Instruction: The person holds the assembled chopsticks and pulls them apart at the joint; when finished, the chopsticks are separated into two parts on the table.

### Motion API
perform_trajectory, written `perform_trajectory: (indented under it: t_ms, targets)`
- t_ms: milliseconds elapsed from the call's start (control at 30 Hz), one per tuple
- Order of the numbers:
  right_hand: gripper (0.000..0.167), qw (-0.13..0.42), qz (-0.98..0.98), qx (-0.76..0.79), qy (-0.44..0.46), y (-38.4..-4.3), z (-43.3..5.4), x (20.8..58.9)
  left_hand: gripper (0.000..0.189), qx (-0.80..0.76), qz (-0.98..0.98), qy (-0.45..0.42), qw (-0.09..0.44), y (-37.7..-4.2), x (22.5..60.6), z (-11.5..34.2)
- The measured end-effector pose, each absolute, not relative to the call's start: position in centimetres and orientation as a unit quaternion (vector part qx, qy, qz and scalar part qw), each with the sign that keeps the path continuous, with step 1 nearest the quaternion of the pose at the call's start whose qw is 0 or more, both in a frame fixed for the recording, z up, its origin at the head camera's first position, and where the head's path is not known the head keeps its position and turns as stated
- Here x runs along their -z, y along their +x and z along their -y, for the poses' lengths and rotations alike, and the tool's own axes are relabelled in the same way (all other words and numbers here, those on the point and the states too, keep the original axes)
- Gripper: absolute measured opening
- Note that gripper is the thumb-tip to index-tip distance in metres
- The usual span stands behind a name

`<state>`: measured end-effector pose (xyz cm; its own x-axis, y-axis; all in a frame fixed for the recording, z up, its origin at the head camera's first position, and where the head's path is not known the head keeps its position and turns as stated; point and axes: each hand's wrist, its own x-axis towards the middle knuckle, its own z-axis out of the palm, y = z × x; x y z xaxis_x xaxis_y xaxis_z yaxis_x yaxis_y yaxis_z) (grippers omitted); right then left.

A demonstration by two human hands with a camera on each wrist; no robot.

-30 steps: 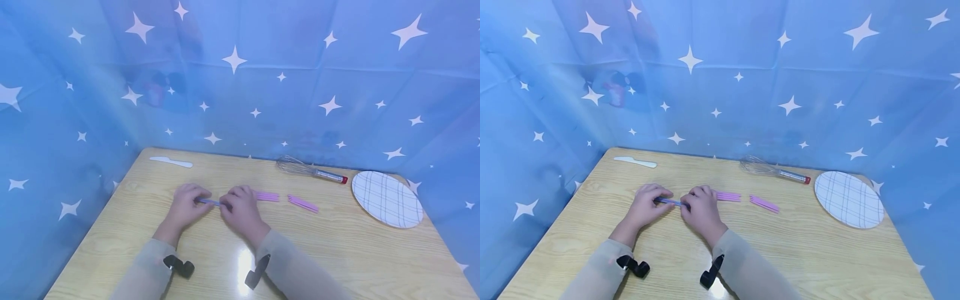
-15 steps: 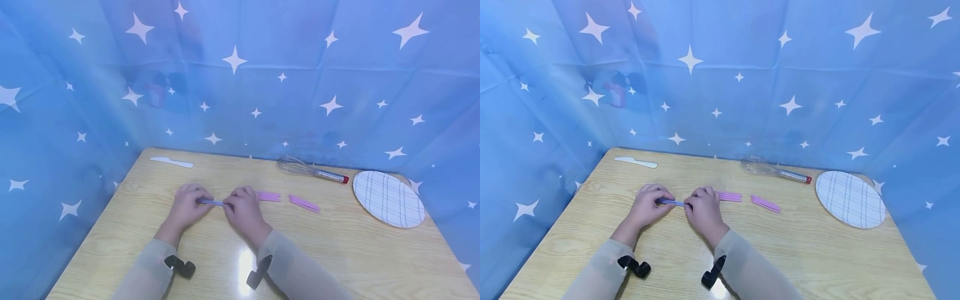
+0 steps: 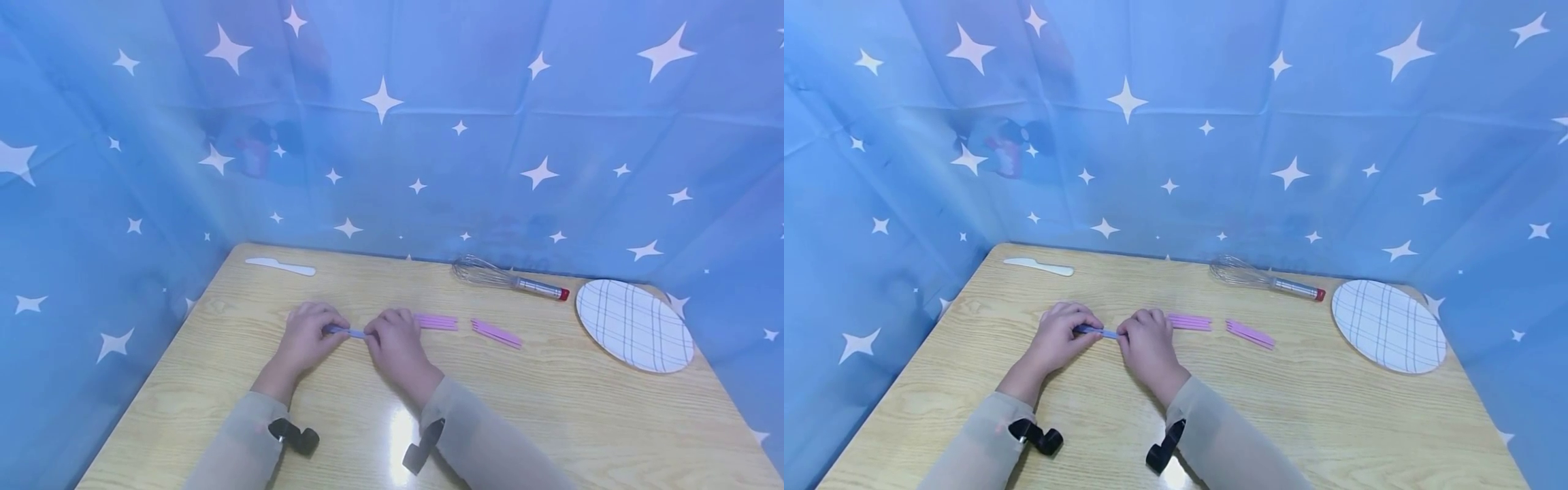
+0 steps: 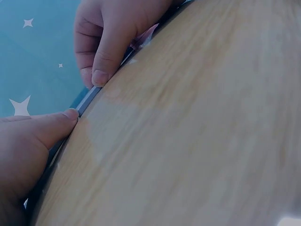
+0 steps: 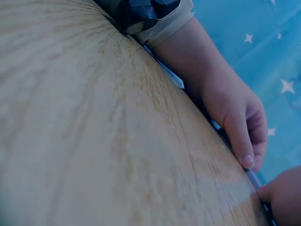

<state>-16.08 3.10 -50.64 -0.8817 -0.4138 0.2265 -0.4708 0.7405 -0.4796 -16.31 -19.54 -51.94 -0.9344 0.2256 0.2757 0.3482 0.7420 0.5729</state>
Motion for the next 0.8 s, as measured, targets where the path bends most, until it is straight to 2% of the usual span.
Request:
perform_trajectory:
  t_ms: [333,800]
  targets:
    - [0.005,0.046,0.93,-0.274,0.242,-16.17,-3.11,50.87,0.01,0.33,0.926,-0.153,0.101,-16.28,52.04,19.58]
    - [0.009,0.07,0.92,-0.276,0.27,-16.09,-3.18,51.02,0.008,0.375,0.899,-0.173,0.143,-16.06,52.02,19.35]
